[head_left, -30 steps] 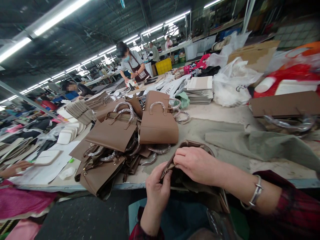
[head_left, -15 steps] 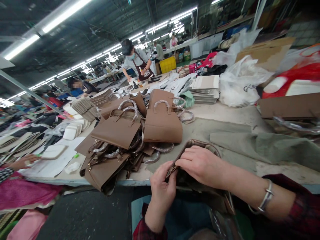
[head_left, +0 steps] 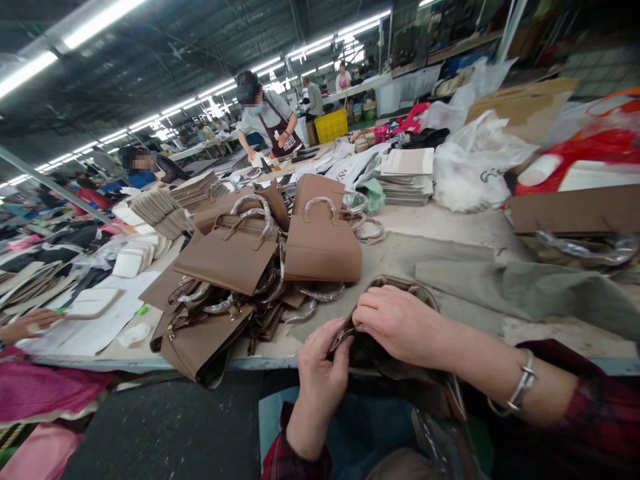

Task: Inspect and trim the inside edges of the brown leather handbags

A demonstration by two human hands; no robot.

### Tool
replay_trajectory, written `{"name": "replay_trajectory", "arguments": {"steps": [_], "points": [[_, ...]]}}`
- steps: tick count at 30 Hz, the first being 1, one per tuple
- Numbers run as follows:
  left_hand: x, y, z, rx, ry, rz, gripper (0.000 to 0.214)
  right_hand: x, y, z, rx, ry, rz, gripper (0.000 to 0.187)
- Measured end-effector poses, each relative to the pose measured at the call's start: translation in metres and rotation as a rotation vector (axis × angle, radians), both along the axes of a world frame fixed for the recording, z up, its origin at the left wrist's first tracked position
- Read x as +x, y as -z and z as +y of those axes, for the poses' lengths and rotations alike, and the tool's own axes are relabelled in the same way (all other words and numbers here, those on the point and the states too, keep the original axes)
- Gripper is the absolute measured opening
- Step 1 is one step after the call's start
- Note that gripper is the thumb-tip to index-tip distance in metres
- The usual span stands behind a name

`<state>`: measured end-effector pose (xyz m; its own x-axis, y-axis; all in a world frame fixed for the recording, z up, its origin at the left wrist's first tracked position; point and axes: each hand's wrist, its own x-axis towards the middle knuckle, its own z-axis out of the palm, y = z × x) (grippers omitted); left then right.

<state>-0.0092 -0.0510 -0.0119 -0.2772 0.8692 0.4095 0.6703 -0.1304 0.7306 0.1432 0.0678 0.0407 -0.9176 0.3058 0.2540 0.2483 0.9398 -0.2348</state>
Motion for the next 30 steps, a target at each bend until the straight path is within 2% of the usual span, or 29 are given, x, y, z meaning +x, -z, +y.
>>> {"name": "replay_trajectory", "arguments": {"steps": [6,16,24,27,30], "points": [[0.001,0.0,0.0,-0.015,-0.031,-0.023,0.022,-0.001,-0.002,0.0,0.03,0.15,0.006,0.022],[0.009,-0.007,0.006,-0.027,-0.053,-0.07,0.015,-0.002,-0.003,0.0,0.089,0.257,-0.042,0.025],[0.01,-0.011,0.008,-0.087,-0.038,-0.068,0.014,-0.005,-0.003,0.001,0.086,0.272,0.019,0.018],[0.012,-0.014,0.008,-0.074,-0.023,-0.087,0.019,-0.006,0.006,0.004,0.089,0.269,0.08,0.016],[0.014,-0.014,0.009,-0.063,-0.096,-0.08,0.018,-0.002,0.02,0.011,0.08,0.202,0.139,0.011]]}}
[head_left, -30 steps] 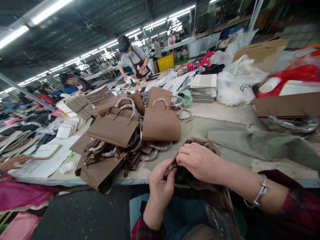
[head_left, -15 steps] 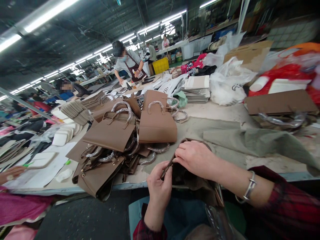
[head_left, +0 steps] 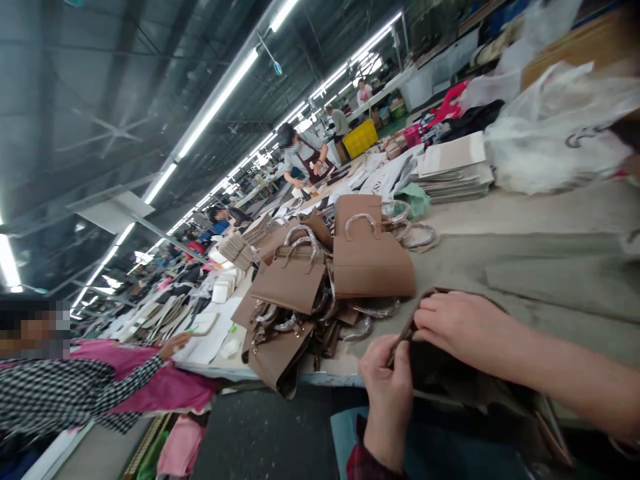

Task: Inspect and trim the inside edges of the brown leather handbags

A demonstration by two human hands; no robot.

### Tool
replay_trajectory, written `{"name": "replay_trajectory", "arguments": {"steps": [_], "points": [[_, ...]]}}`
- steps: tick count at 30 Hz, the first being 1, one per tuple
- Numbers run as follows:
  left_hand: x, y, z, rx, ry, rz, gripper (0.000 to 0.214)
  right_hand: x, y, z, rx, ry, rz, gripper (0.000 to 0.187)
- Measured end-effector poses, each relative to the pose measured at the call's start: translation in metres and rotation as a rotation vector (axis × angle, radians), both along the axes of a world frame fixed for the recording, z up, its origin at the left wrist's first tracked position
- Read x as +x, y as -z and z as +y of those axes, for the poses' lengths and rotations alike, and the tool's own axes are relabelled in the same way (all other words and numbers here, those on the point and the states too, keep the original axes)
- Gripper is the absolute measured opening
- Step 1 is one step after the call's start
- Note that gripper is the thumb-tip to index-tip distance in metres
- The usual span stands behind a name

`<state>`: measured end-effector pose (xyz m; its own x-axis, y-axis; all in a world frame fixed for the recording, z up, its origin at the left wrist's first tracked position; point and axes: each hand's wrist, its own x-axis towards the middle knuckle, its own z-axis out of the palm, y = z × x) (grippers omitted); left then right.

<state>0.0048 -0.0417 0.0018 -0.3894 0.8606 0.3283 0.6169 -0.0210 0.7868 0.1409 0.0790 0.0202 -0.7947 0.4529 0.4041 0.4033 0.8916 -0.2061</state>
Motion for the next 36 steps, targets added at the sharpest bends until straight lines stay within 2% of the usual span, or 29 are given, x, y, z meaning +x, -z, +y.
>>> {"name": "replay_trajectory", "arguments": {"steps": [4,12,15,17,20,25,31,36], "points": [[0.0,0.006,0.004,0.027,-0.052,0.021,0.017,0.009,0.011,0.01,0.008,-0.062,0.029,0.009],[0.0,0.012,0.005,0.1,-0.022,0.055,0.014,0.016,-0.025,0.005,-0.003,0.128,-0.118,0.01],[0.0,0.011,0.004,0.098,-0.012,0.079,0.015,0.015,-0.028,0.005,-0.042,0.178,-0.107,0.005],[0.0,0.011,0.003,0.096,-0.009,0.1,0.015,0.016,-0.028,0.006,-0.058,0.205,-0.091,0.016],[0.0,0.012,0.003,0.095,0.0,0.128,0.015,0.017,-0.027,0.009,-0.053,0.189,-0.092,0.025],[-0.001,0.013,0.002,0.099,0.019,0.139,0.016,0.015,-0.029,0.014,-0.052,0.158,-0.175,0.007],[0.0,0.011,0.002,0.072,0.014,0.114,0.016,0.016,-0.034,0.015,-0.046,0.13,-0.184,0.005],[0.002,0.01,0.002,0.033,-0.016,0.099,0.017,0.016,-0.027,0.019,-0.046,0.116,-0.159,0.007]]}}
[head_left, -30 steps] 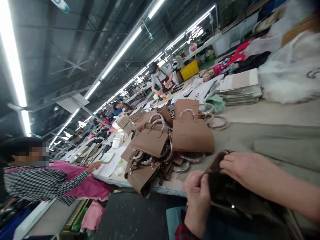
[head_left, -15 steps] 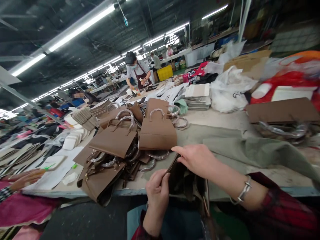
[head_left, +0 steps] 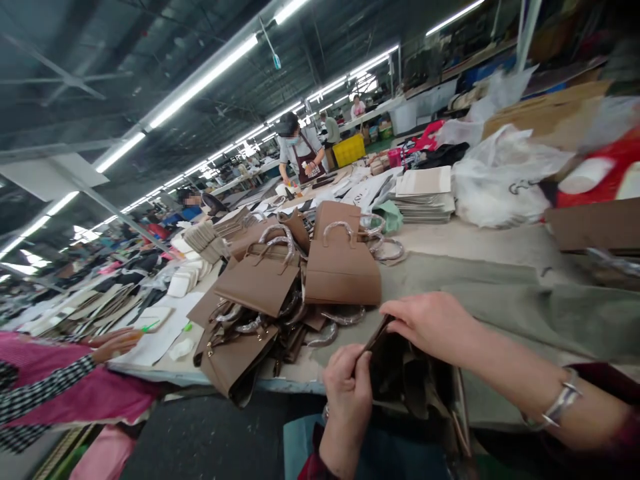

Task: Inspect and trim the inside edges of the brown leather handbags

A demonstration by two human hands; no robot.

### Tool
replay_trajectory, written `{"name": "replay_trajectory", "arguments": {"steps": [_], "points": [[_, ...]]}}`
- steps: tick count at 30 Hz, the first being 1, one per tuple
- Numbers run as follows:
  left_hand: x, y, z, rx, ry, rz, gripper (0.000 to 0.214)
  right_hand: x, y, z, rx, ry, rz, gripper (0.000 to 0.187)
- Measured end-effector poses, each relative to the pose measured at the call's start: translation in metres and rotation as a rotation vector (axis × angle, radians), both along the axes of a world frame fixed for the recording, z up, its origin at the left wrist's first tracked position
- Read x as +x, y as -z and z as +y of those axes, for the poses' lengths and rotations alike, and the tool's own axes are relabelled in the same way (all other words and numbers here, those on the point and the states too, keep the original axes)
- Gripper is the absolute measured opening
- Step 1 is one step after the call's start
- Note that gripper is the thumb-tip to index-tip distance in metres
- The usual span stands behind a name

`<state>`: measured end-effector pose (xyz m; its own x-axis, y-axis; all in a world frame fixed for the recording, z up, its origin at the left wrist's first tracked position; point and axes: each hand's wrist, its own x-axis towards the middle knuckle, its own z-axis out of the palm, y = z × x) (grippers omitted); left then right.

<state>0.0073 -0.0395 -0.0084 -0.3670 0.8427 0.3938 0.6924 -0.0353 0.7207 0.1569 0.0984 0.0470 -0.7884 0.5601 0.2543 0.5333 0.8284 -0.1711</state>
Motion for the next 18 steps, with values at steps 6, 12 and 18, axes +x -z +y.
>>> {"name": "replay_trajectory", "arguments": {"steps": [6,12,18], "points": [[0.001,-0.001,0.001,-0.018,-0.003,-0.004,0.017,-0.003,0.002,0.005,-0.014,0.016,0.012,0.006],[0.0,-0.004,0.004,-0.006,0.015,0.009,0.017,-0.005,-0.005,0.003,-0.035,0.039,-0.036,0.008],[-0.012,-0.006,-0.003,-0.055,0.113,-0.033,0.025,-0.003,-0.004,0.009,-0.041,0.031,-0.042,0.01]]}}
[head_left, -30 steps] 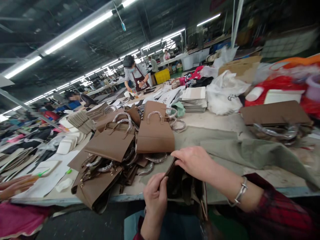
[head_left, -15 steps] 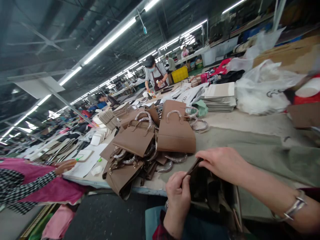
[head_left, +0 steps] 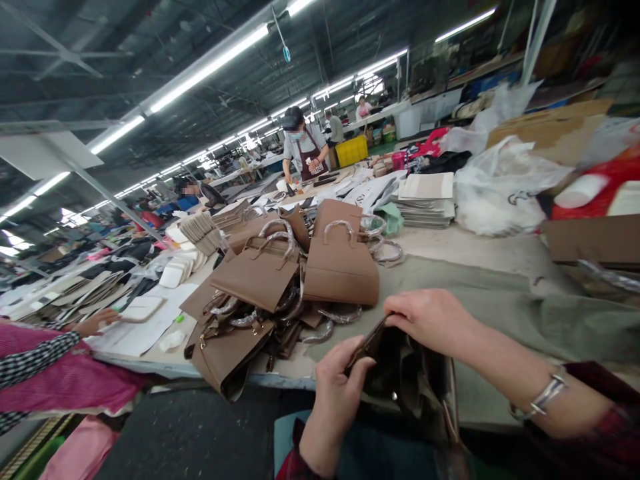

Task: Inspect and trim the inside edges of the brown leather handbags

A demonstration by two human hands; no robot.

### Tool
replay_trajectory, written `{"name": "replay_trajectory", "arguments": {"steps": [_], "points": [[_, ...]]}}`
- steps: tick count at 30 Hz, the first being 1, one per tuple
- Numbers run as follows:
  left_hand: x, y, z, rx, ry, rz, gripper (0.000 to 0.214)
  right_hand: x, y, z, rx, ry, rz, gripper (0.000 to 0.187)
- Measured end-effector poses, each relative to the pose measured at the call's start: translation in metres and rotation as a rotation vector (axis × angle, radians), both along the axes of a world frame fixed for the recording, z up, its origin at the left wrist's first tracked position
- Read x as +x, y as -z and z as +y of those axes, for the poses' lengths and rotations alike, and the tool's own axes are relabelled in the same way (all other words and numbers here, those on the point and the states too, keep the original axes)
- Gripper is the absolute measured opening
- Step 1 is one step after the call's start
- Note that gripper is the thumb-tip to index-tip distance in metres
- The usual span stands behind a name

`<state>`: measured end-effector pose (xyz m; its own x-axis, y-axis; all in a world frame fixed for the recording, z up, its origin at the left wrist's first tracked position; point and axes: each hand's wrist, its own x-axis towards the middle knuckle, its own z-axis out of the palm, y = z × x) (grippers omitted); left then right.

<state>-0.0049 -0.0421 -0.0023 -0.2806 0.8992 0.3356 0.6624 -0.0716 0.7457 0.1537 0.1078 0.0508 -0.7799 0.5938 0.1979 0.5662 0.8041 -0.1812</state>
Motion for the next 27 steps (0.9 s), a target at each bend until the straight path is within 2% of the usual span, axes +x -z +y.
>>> {"name": "replay_trajectory", "arguments": {"steps": [3,7,11,15,18,19,22,23,26,27], "points": [[-0.007,0.004,-0.005,0.018,-0.019,0.004,0.036,0.002,0.002,0.007,0.006,-0.001,0.023,0.01],[-0.008,0.006,-0.004,0.102,-0.064,0.028,0.021,0.003,0.003,0.014,-0.007,-0.052,0.029,0.009],[-0.002,0.005,0.0,0.145,-0.091,0.018,0.016,0.003,0.002,0.014,-0.013,-0.064,0.026,0.011],[-0.001,0.004,-0.001,0.115,-0.082,0.018,0.016,0.003,-0.001,0.012,-0.019,-0.04,0.017,0.012],[-0.005,-0.004,-0.001,0.015,-0.046,0.098,0.015,0.003,-0.003,0.01,-0.017,-0.032,0.017,0.011],[-0.006,-0.008,0.001,-0.022,-0.036,0.136,0.015,0.003,-0.004,0.01,-0.016,-0.034,0.014,0.011],[-0.008,-0.022,0.016,-0.091,-0.001,0.272,0.036,0.003,-0.004,0.01,-0.016,-0.036,0.006,0.011],[-0.007,-0.025,0.023,-0.097,0.026,0.318,0.037,0.004,-0.004,0.01,-0.017,-0.033,0.008,0.011],[-0.002,-0.027,0.041,-0.069,0.097,0.427,0.017,0.007,-0.004,0.01,-0.023,-0.026,0.019,0.012],[0.0,-0.026,0.045,-0.057,0.096,0.452,0.017,0.008,-0.004,0.01,-0.024,-0.03,0.021,0.012]]}}
